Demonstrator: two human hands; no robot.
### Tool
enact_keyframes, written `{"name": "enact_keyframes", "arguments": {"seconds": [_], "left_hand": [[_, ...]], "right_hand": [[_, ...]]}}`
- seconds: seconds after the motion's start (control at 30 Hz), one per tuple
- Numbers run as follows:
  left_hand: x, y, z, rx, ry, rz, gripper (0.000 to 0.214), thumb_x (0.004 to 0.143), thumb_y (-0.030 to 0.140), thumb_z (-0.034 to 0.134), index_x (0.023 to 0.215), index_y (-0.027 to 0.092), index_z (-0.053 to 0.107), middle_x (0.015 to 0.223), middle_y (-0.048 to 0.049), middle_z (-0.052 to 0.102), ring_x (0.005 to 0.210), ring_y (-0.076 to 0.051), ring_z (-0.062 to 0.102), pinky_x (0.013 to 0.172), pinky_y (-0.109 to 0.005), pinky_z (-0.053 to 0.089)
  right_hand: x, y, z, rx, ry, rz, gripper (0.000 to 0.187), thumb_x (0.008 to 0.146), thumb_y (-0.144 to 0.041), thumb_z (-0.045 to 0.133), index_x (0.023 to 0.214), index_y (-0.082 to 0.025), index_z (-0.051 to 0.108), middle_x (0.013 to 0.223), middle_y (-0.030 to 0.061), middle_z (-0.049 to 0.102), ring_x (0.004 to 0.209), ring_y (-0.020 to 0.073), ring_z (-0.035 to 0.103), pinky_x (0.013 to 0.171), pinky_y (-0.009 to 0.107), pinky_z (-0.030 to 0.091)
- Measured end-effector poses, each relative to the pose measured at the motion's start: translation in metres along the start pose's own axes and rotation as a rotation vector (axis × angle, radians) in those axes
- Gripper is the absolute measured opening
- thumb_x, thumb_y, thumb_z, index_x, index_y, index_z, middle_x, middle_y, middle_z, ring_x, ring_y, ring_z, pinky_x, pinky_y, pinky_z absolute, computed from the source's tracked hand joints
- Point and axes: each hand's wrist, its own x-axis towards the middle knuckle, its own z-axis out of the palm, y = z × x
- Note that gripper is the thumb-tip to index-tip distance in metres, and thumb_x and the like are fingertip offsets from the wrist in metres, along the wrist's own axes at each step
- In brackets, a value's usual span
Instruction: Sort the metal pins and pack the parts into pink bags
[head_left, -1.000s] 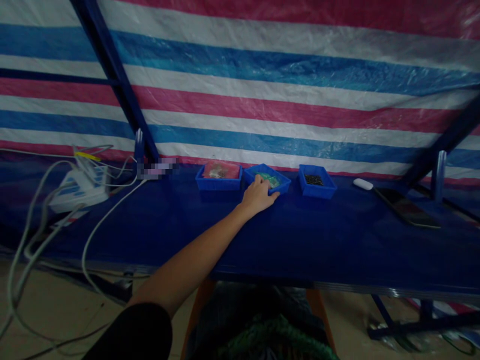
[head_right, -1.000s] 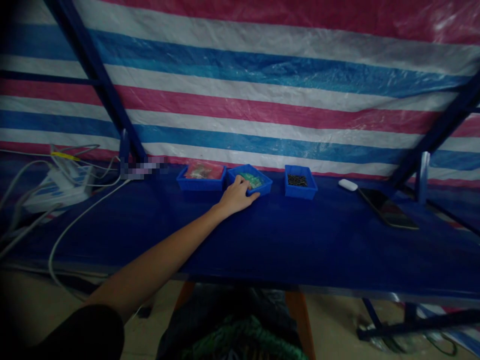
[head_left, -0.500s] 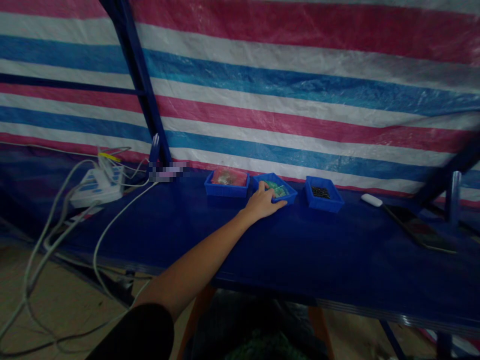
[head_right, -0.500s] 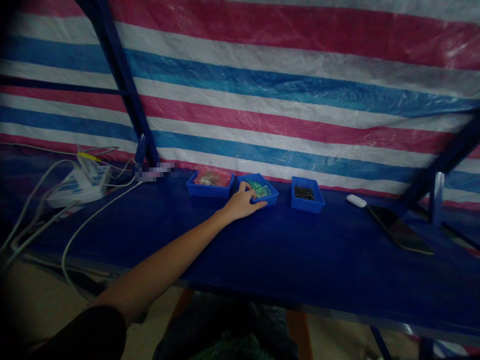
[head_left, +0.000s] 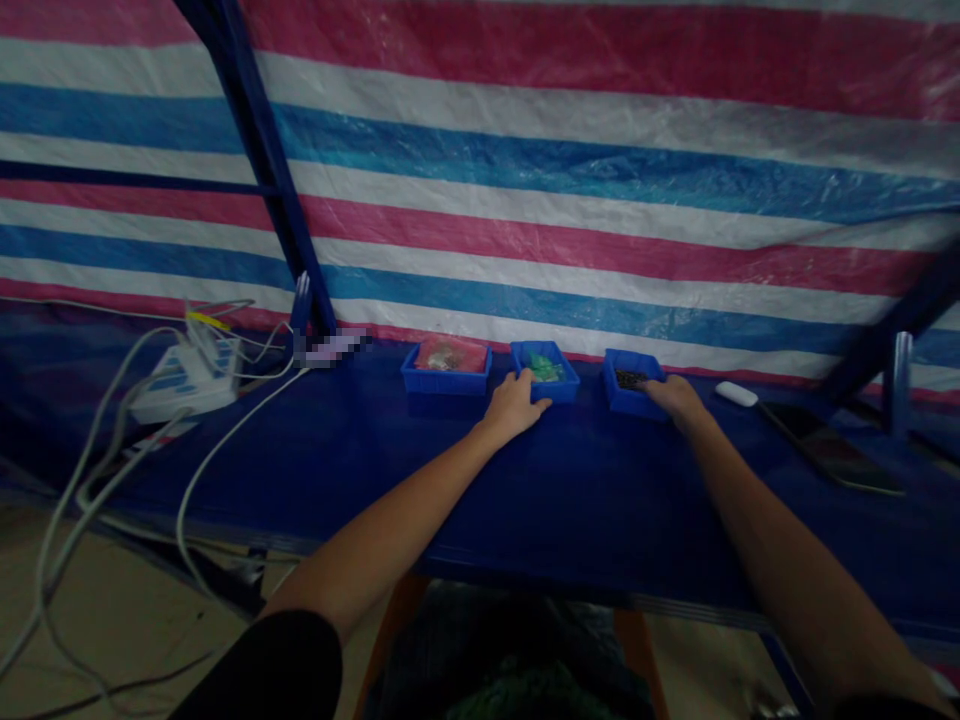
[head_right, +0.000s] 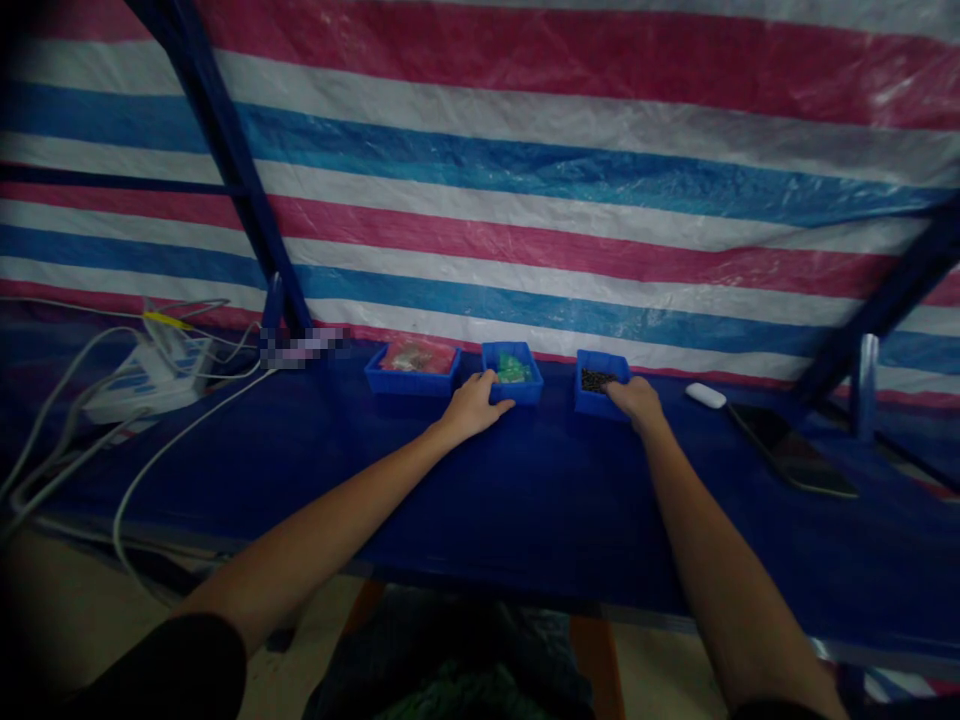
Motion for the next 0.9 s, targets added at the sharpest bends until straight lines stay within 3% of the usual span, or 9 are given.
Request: {"name": "enact_keyframes", "arguments": {"seconds": [0.13, 0.33, 0.43, 0.57, 0.67, 0.77, 0.9], "left_hand": [[0.005, -0.004, 0.002, -0.079, 0.144, 0.147, 0.023, 0.082, 0.025, 0.059, 0.103, 0.018, 0.052, 0.117, -0.0087, 0.055, 0.109, -0.023, 0.054, 0.095, -0.037, 0.043], [0.003, 0.004, -0.01, -0.127, 0.289, 0.288, 0.036, 0.076, 0.002, 0.048, 0.106, 0.022, 0.054, 0.131, -0.0056, 0.045, 0.126, -0.021, 0.038, 0.107, -0.041, 0.032], [-0.002, 0.01, -0.018, -0.112, 0.294, 0.385, 0.036, 0.073, 0.001, 0.046, 0.1, 0.022, 0.057, 0.127, -0.0046, 0.047, 0.122, -0.02, 0.04, 0.107, -0.039, 0.031], [-0.006, 0.015, -0.017, -0.103, 0.274, 0.44, 0.023, 0.077, 0.015, 0.052, 0.099, 0.021, 0.056, 0.119, -0.0051, 0.051, 0.118, -0.023, 0.042, 0.104, -0.041, 0.034], [-0.007, 0.016, -0.008, -0.105, 0.304, 0.418, 0.033, 0.081, 0.024, 0.055, 0.113, 0.021, 0.048, 0.123, -0.0081, 0.046, 0.121, -0.024, 0.039, 0.105, -0.042, 0.034], [-0.005, 0.013, 0.001, -0.124, 0.333, 0.313, 0.052, 0.08, 0.025, 0.058, 0.126, 0.019, 0.035, 0.134, -0.014, 0.032, 0.128, -0.027, 0.033, 0.107, -0.044, 0.032], [-0.003, 0.009, 0.002, -0.166, 0.205, 0.186, 0.066, 0.079, 0.029, 0.06, 0.134, 0.022, 0.024, 0.138, -0.0166, 0.026, 0.126, -0.031, 0.04, 0.1, -0.045, 0.04]], "right_hand": [[0.007, 0.017, 0.023, 0.055, 0.157, 0.081, 0.027, 0.066, -0.022, 0.056, 0.085, -0.01, 0.07, 0.082, 0.0154, 0.068, 0.083, 0.0302, 0.062, 0.071, 0.037, 0.048], [0.008, 0.027, 0.016, 0.254, 0.29, -0.009, 0.039, 0.067, -0.023, 0.05, 0.099, -0.01, 0.069, 0.084, 0.0097, 0.07, 0.077, 0.0209, 0.062, 0.065, 0.027, 0.048], [0.003, 0.019, 0.014, 0.308, 0.302, -0.049, 0.039, 0.068, -0.029, 0.053, 0.098, -0.011, 0.071, 0.086, 0.0115, 0.071, 0.08, 0.0234, 0.063, 0.071, 0.029, 0.048], [-0.01, 0.004, 0.011, 0.157, 0.285, -0.082, 0.04, 0.07, -0.031, 0.053, 0.1, -0.011, 0.072, 0.091, 0.0145, 0.071, 0.091, 0.0291, 0.064, 0.08, 0.035, 0.047], [-0.02, -0.005, 0.009, 0.087, 0.281, -0.103, 0.04, 0.072, -0.031, 0.052, 0.102, -0.014, 0.071, 0.093, 0.0143, 0.071, 0.092, 0.0301, 0.064, 0.081, 0.037, 0.046], [-0.025, -0.01, 0.006, 0.039, 0.306, -0.127, 0.039, 0.073, -0.032, 0.051, 0.102, -0.015, 0.072, 0.092, 0.0136, 0.071, 0.091, 0.0299, 0.064, 0.081, 0.037, 0.046], [-0.027, -0.01, -0.001, -0.055, 0.356, -0.237, 0.038, 0.074, -0.03, 0.05, 0.101, -0.014, 0.071, 0.095, 0.0133, 0.071, 0.09, 0.0281, 0.063, 0.082, 0.037, 0.046]]}}
